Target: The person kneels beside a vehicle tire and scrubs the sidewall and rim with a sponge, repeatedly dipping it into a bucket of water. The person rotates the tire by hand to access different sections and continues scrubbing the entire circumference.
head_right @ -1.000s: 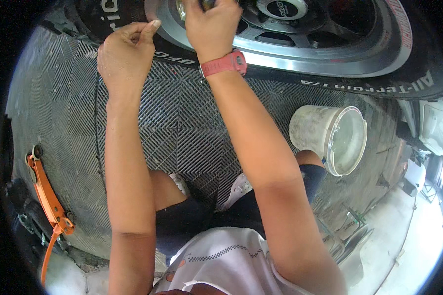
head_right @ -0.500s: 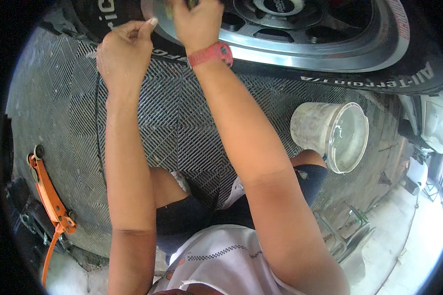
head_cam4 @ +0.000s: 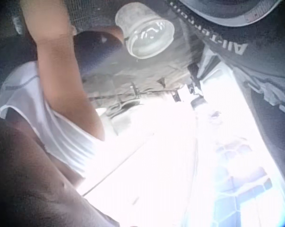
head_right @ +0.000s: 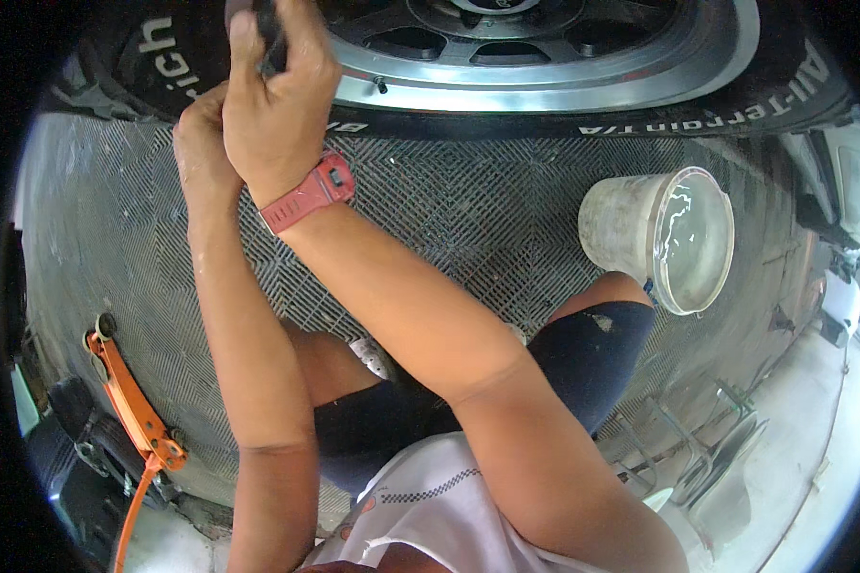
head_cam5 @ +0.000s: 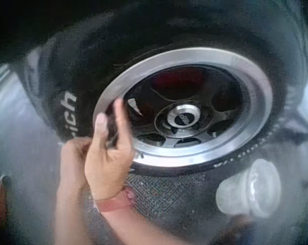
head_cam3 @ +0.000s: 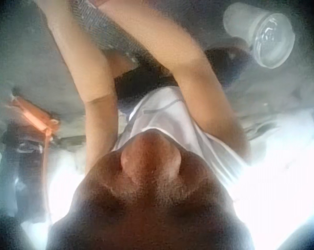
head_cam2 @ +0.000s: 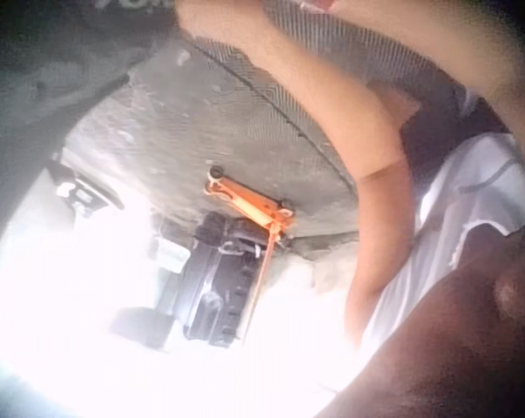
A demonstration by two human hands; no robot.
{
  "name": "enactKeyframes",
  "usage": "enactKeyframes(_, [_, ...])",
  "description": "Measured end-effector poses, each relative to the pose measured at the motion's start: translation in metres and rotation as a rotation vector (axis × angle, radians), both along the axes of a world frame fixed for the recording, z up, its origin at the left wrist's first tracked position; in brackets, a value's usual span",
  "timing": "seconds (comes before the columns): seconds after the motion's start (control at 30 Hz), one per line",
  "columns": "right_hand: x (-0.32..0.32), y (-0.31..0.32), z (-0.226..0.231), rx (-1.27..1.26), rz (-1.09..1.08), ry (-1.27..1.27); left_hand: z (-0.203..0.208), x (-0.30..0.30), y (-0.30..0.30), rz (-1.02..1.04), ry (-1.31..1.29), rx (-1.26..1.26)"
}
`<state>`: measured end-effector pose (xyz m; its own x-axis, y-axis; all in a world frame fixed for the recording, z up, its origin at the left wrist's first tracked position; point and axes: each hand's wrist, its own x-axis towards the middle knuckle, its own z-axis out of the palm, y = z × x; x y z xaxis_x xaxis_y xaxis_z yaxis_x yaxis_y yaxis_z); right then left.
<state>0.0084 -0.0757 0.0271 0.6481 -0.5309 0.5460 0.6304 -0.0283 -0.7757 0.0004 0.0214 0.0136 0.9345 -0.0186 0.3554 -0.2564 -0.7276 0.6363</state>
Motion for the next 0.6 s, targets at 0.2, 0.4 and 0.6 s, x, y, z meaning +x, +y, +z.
enactKeyframes(0.2, [-0.024,-0.023,-0.090,-0.271,0.139,0.245,0.000,0.000,-0.008,-0.016,0.043,-0.063])
enactKeyframes(0.4, [-0.045,-0.034,-0.091,-0.460,0.158,0.602,-0.013,0.004,-0.003,0.038,0.070,-0.119])
enactKeyframes(0.6, [-0.046,-0.031,-0.140,-0.489,0.047,0.455,-0.016,0.011,-0.009,0.021,0.036,-0.142])
